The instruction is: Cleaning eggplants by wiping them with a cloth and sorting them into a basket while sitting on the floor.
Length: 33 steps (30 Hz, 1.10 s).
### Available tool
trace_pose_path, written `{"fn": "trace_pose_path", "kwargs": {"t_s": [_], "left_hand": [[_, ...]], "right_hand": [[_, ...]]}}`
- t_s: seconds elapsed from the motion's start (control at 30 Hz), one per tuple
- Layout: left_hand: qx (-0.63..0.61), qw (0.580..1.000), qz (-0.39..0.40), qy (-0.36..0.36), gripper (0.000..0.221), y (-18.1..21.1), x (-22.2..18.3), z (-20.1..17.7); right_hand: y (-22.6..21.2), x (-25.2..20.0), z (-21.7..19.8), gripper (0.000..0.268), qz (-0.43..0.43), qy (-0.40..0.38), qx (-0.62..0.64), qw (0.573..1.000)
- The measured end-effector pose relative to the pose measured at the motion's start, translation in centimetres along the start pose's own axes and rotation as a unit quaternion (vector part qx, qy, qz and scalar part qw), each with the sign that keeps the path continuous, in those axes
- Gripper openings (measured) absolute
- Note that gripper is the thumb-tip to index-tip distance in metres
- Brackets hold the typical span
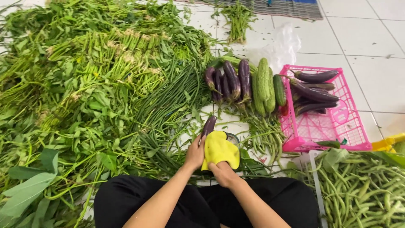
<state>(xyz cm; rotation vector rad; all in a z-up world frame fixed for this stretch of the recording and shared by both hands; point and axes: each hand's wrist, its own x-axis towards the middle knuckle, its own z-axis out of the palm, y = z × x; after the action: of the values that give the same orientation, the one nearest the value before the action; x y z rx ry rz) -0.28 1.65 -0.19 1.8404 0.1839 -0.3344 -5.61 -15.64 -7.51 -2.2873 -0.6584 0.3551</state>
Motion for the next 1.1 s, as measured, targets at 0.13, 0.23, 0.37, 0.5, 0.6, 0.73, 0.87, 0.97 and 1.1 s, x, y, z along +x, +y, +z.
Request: {"fn": "trace_pose_path", "kwargs": {"t_s": [0.13, 0.23, 0.37, 0.5, 0.6, 0.73, 0.87, 0.97, 1.1], "left_hand": [[-0.001, 0.999, 0.009, -0.037, 0.063, -0.7, -0.1, 0.9], [0.02, 0.998, 0.004, -0.066, 0.067, -1.7, 0.1, 1.4], [0.052, 0.995, 0.012, -0.081, 0.072, 0.1, -1.5, 0.4], [0.083, 0.996, 0.0, -0.035, 0.062, -1.0, -0.1, -0.7], [0.093, 0.995, 0.009, -0.022, 0.059, 1.6, -2.7, -1.5], [0.004, 1.0, 0.002, -0.004, 0.067, -1.6, -2.3, 1.3], [-0.051, 0.998, -0.022, 0.002, 0.075, 0.0, -3.6, 2.1], [-0.05, 0.998, -0.012, 0.019, 0.076, 2.1, -3.5, 1.0], [-0.007, 0.997, 0.025, 0.077, 0.076, -2.8, 2.3, 0.7]], "right_hand": [[-1.7, 3.3, -4.3, 0.084, 0.363, -0.077, 0.164, 0.914], [0.9, 4.3, -5.4, 0.053, 0.323, 0.039, 0.202, 0.924], [-3.0, 3.0, -6.4, 0.08, 0.344, 0.013, 0.192, 0.919], [-8.6, 1.0, -5.0, 0.08, 0.332, -0.068, 0.149, 0.929], [-8.5, 0.4, -3.6, 0.084, 0.29, -0.039, 0.204, 0.934], [-6.9, 1.1, -5.4, 0.094, 0.317, -0.004, 0.191, 0.929], [-7.2, 1.6, -7.5, 0.097, 0.267, 0.097, 0.313, 0.906], [-3.8, 1.1, -3.9, 0.094, 0.273, 0.087, 0.308, 0.907], [-3.6, 0.3, -1.3, 0.057, 0.173, 0.025, 0.228, 0.958]]}}
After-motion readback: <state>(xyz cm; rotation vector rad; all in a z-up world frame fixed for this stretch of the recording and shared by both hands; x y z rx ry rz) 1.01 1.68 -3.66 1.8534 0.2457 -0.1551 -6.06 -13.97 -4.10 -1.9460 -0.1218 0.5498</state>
